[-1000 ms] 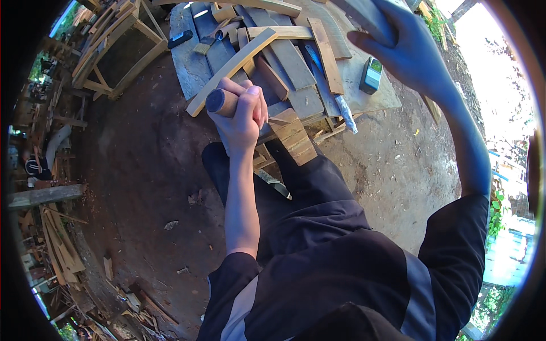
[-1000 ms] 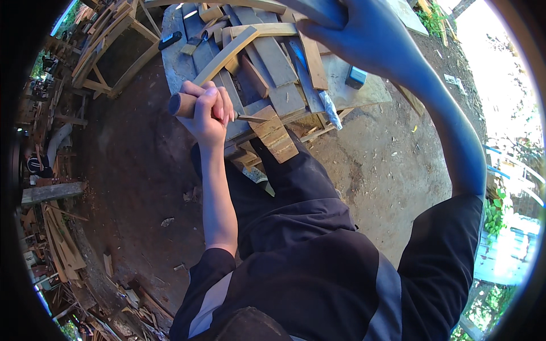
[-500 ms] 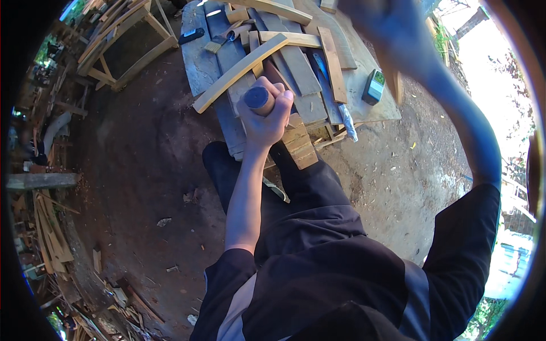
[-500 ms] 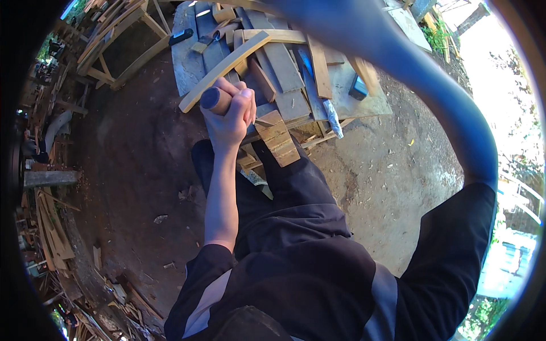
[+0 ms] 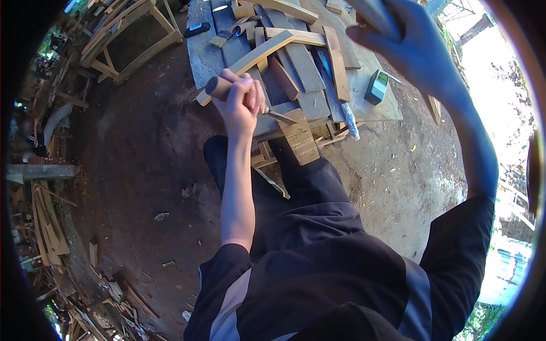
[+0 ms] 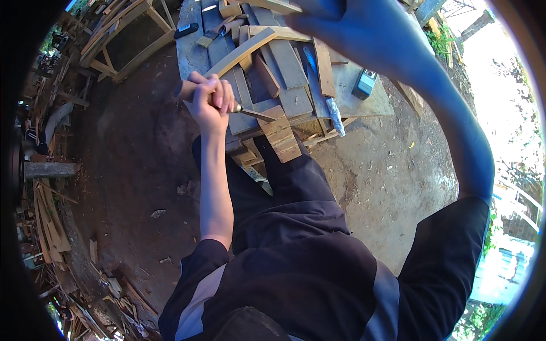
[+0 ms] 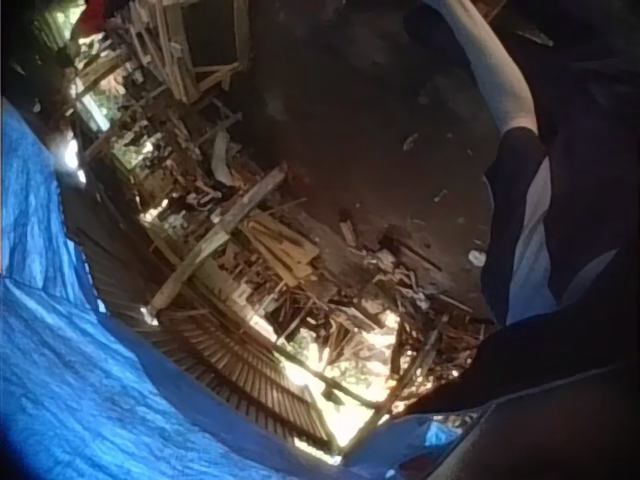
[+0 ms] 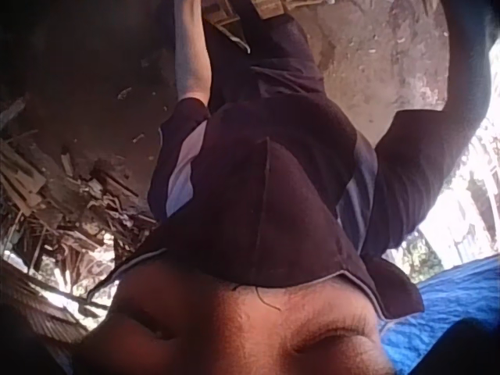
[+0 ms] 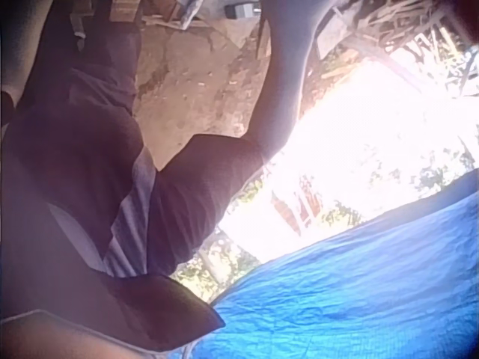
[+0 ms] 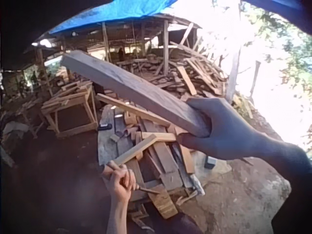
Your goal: Use a mallet and chisel to carve or shape a piece of wood.
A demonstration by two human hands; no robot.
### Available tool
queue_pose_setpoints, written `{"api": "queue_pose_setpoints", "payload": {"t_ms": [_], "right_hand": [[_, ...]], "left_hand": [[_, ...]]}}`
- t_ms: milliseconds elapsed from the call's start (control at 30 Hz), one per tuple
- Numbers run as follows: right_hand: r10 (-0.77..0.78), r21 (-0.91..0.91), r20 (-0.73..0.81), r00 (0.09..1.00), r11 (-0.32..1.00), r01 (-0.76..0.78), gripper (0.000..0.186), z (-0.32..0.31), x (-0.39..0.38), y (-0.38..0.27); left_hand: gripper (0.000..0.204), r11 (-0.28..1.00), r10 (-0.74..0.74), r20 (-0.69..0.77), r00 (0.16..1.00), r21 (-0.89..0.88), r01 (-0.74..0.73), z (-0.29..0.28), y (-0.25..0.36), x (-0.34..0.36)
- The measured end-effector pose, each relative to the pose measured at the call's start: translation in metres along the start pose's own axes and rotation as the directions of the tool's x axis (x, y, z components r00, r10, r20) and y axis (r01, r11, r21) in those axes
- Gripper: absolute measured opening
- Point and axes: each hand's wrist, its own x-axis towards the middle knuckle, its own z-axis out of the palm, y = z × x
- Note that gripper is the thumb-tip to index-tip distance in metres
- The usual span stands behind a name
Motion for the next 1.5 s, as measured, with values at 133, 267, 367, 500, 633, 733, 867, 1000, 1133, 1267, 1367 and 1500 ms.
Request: {"api": "queue_pose_setpoints", "payload": {"t_ms": [133,267,367,500,633,733,867,1000,1133,1267,1367,1500], "right_hand": [[0.475,0.278,0.405,0.781,0.75,-0.6,0.033,-0.019,0.007,-0.033],[0.223,0.091,0.18,0.958,0.966,-0.242,0.031,0.004,-0.012,-0.016],[0.272,0.182,0.283,0.92,0.926,-0.33,0.03,0.006,-0.009,-0.001],[0.284,0.148,0.271,0.92,0.932,-0.331,0.029,0.012,-0.007,0.002],[0.268,0.154,0.256,0.929,0.937,-0.313,0.029,0.014,-0.006,0.0],[0.294,0.1,0.263,0.919,0.939,-0.329,0.029,0.013,0.0,-0.007],[0.205,0.211,0.248,0.947,0.942,-0.259,0.029,0.01,0.009,-0.004],[0.326,0.229,0.238,0.915,0.896,-0.379,0.027,-0.008,0.03,-0.045],[-0.196,-0.061,0.259,0.946,0.974,0.218,0.041,0.049,-0.014,-0.015],[-0.108,-0.099,0.203,0.973,0.987,0.13,0.035,0.04,0.006,-0.028],[0.168,-0.06,0.153,0.974,0.985,-0.16,0.035,0.028,0.022,-0.043],[-0.189,-0.294,0.415,0.89,0.898,0.327,0.03,0.044,0.02,-0.02]], "left_hand": [[0.022,0.998,0.051,-0.042,0.998,0.043,-0.049,-0.002,0.005,-0.004],[0.021,0.993,0.114,-0.048,0.992,0.043,-0.112,0.008,0.009,-0.011],[0.02,0.983,0.172,-0.073,0.982,0.083,-0.166,0.012,0.017,-0.017],[0.021,0.973,0.15,0.009,0.989,0.174,-0.149,0.009,0.019,-0.021],[0.019,0.982,0.126,-0.041,0.991,0.149,-0.118,0.005,0.018,-0.021],[0.019,0.982,0.115,-0.015,0.993,0.154,-0.112,0.007,0.016,-0.021],[0.018,0.983,0.107,0.042,0.993,0.144,-0.112,0.006,0.015,-0.02],[0.016,0.981,0.102,0.083,0.991,0.158,-0.114,0.003,0.013,-0.025],[0.007,0.968,0.108,0.128,0.986,0.212,-0.134,-0.008,0.005,-0.028],[0.005,0.982,0.064,0.088,0.994,0.171,-0.078,0.0,0.002,-0.025],[0.009,0.987,0.073,0.139,0.988,0.133,-0.092,0.008,0.009,-0.027],[0.023,0.97,0.102,0.122,0.987,0.209,-0.126,0.002,0.006,-0.027]]}}
